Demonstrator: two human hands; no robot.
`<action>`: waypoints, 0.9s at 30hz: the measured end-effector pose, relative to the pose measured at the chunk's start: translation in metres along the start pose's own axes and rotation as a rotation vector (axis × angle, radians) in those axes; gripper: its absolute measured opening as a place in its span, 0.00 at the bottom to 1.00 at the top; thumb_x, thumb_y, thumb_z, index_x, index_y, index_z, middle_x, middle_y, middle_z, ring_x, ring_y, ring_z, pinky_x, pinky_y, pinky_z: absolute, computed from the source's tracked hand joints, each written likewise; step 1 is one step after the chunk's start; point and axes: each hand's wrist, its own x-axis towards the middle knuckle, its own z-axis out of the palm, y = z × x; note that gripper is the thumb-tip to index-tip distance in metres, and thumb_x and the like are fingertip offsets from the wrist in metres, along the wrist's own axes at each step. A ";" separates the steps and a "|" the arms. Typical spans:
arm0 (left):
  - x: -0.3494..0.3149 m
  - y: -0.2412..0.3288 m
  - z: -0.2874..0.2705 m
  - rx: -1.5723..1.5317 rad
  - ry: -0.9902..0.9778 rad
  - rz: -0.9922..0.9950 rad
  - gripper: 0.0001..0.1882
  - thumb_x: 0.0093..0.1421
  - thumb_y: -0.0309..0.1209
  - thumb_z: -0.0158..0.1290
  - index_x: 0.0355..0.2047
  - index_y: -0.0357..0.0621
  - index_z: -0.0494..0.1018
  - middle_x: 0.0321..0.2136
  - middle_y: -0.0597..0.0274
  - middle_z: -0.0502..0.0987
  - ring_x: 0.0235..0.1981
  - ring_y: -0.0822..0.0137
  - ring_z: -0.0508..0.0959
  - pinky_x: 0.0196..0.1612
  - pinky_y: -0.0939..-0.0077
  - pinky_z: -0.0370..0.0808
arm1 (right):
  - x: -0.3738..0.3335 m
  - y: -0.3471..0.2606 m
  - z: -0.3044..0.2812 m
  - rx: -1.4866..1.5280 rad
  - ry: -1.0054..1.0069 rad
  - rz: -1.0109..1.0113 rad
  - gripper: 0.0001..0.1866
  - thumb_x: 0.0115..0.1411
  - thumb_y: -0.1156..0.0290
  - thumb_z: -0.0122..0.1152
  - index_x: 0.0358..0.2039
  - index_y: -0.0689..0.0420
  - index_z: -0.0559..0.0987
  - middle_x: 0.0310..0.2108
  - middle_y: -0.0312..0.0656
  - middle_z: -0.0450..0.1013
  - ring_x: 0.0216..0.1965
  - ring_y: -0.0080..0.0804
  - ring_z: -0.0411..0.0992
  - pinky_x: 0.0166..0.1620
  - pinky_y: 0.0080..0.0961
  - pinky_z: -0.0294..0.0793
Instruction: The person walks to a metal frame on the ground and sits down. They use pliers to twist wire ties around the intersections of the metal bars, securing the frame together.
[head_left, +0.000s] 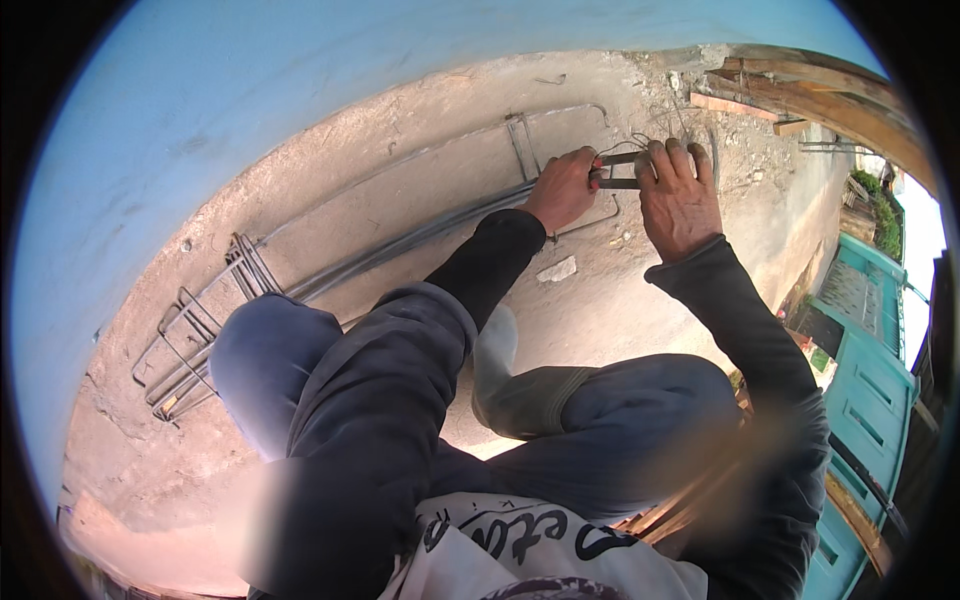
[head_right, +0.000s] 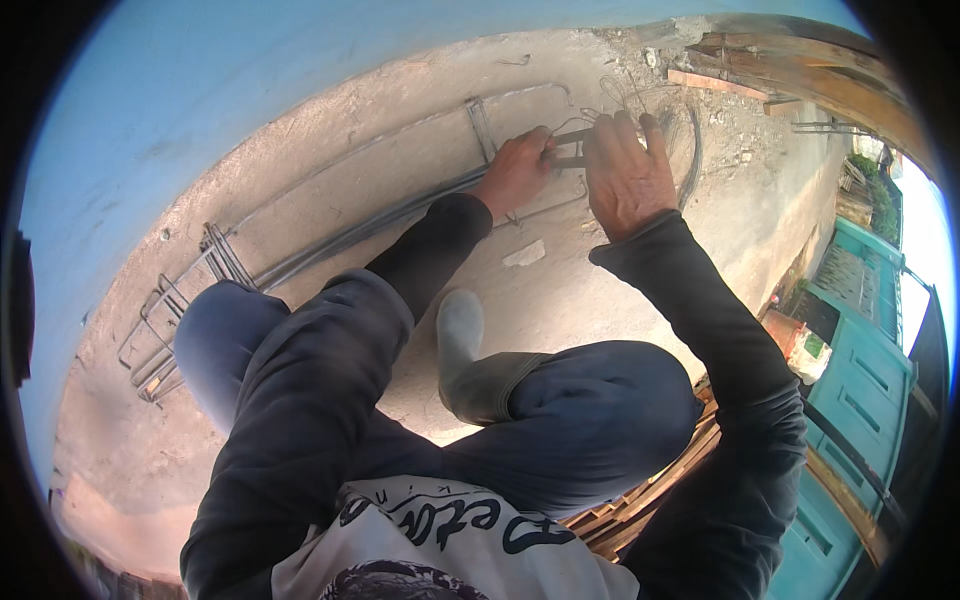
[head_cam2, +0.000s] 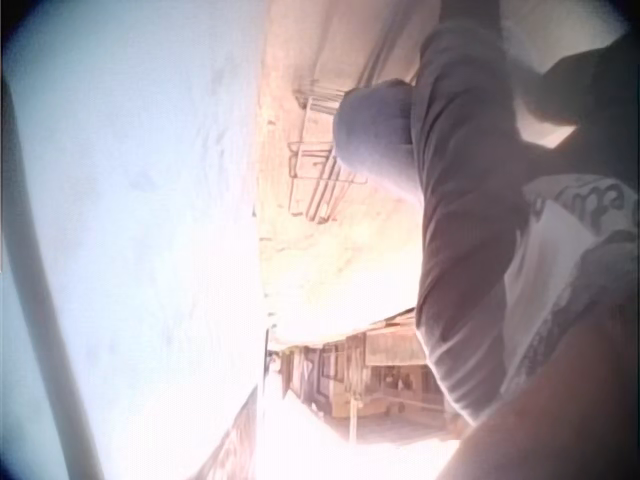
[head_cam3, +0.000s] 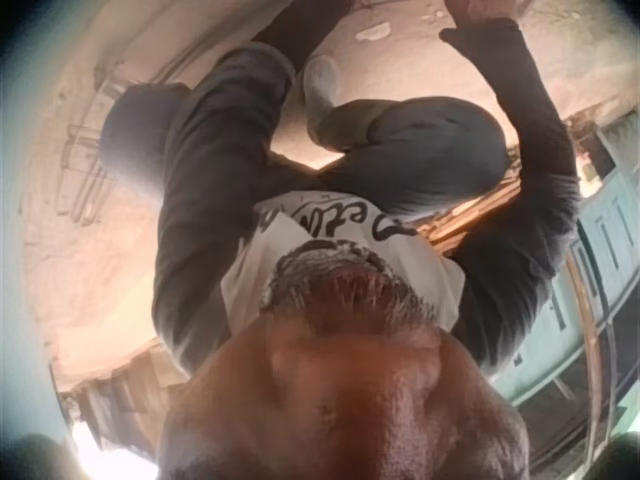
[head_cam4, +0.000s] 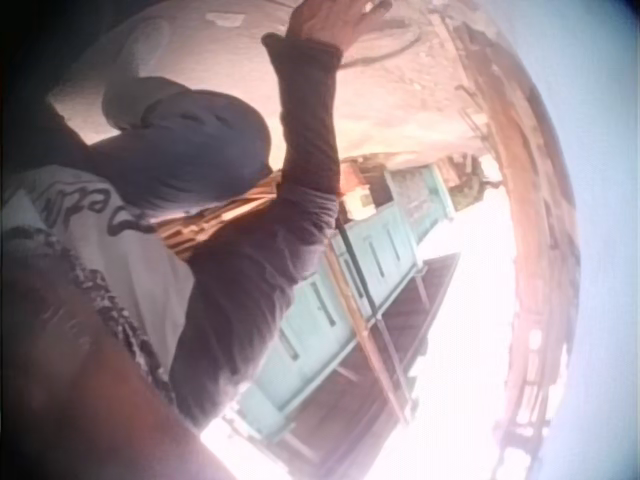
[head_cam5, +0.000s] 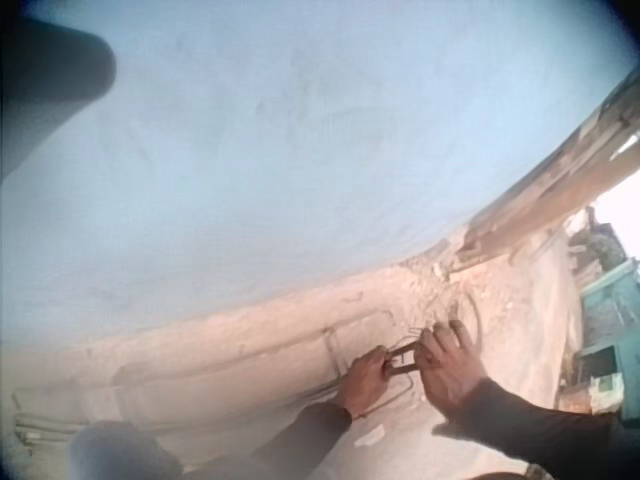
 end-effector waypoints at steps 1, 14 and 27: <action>0.000 0.003 -0.001 -0.015 -0.013 -0.032 0.09 0.61 0.26 0.53 0.41 0.35 0.72 0.36 0.39 0.79 0.39 0.39 0.79 0.42 0.49 0.74 | 0.006 0.001 0.001 0.019 0.033 -0.028 0.16 0.60 0.71 0.53 0.49 0.58 0.76 0.50 0.46 0.71 0.56 0.44 0.68 0.62 0.43 0.64; -0.024 -0.001 -0.002 0.210 0.083 0.121 0.19 0.56 0.28 0.58 0.48 0.40 0.73 0.39 0.54 0.78 0.47 0.54 0.76 0.56 0.56 0.64 | 0.046 0.012 0.014 0.167 -0.552 0.007 0.15 0.63 0.55 0.62 0.31 0.54 0.80 0.31 0.51 0.80 0.32 0.41 0.81 0.35 0.39 0.78; -0.021 -0.006 0.009 0.281 -0.086 0.135 0.13 0.59 0.30 0.58 0.43 0.42 0.71 0.38 0.52 0.77 0.44 0.52 0.78 0.50 0.59 0.67 | 0.015 0.019 0.009 0.534 -0.627 0.025 0.15 0.55 0.68 0.65 0.40 0.61 0.76 0.31 0.44 0.75 0.32 0.46 0.74 0.38 0.38 0.73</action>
